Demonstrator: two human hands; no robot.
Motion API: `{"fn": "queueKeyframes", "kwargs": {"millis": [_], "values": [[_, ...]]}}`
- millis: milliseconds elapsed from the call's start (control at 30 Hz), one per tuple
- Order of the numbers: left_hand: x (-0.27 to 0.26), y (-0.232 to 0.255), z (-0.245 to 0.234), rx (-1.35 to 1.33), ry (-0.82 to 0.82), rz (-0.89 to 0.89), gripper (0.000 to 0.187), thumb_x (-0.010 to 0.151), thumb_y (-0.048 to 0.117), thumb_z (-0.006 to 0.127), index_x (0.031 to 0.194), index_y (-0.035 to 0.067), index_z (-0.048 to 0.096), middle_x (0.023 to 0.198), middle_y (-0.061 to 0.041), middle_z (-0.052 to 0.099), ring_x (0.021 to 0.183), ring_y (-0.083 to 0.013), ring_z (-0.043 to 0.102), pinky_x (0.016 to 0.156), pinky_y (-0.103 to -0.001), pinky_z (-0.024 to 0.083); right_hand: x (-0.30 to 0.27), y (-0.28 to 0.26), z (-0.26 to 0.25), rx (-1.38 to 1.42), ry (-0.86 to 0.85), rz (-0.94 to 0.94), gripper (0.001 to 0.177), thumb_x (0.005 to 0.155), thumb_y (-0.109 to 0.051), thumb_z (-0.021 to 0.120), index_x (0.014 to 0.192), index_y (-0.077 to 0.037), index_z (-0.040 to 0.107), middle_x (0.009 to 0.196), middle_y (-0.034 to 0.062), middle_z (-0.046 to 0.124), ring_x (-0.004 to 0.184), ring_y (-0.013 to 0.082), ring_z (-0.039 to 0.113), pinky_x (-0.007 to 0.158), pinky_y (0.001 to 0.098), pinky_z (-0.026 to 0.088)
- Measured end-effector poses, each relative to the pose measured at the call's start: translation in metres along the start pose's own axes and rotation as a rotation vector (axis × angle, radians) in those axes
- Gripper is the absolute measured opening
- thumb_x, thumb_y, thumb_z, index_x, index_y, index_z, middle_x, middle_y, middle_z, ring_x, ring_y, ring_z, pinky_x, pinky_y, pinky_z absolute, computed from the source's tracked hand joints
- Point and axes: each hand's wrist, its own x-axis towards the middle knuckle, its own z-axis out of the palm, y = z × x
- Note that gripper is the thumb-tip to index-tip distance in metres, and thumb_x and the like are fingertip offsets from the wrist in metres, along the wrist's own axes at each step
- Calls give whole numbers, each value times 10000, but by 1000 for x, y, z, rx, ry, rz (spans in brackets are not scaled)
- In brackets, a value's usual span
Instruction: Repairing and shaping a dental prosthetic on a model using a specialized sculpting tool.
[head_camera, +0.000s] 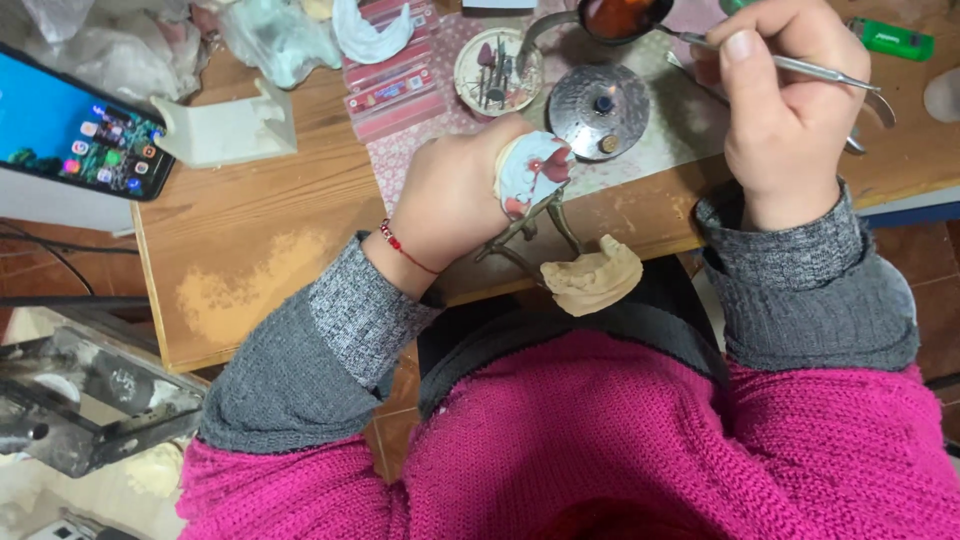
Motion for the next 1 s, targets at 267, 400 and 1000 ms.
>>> {"fn": "queueKeyframes", "kwargs": {"millis": [267, 400, 1000], "values": [[-1, -1, -1, 48, -12, 20, 266, 889, 250, 815, 1104, 160, 687, 898, -122, 735, 839, -343, 732, 686, -409, 579, 7, -44, -12, 281, 18, 97, 126, 1105, -96, 544, 1176, -27, 623, 1052, 47, 664, 890, 114, 684, 793, 251, 581], [2, 3, -9, -7, 6, 8, 260, 888, 170, 815, 1115, 153, 689, 948, -100, 750, 875, -311, 750, 713, -357, 595, 7, -47, -32, 593, -243, 353, 595, 719, 71, 694, 1274, -133, 623, 1251, 18, 655, 982, 130, 736, 769, 250, 625], [8, -1, -19, 5, -62, -31, 224, 897, 89, 772, 1109, 98, 700, 1022, -92, 752, 943, -260, 769, 796, -325, 587, -23, 4, -45, -580, -55, -205, 70, 976, -56, 750, 1045, -57, 762, 1059, 100, 732, 1015, 297, 662, 919, 428, 530]]}}
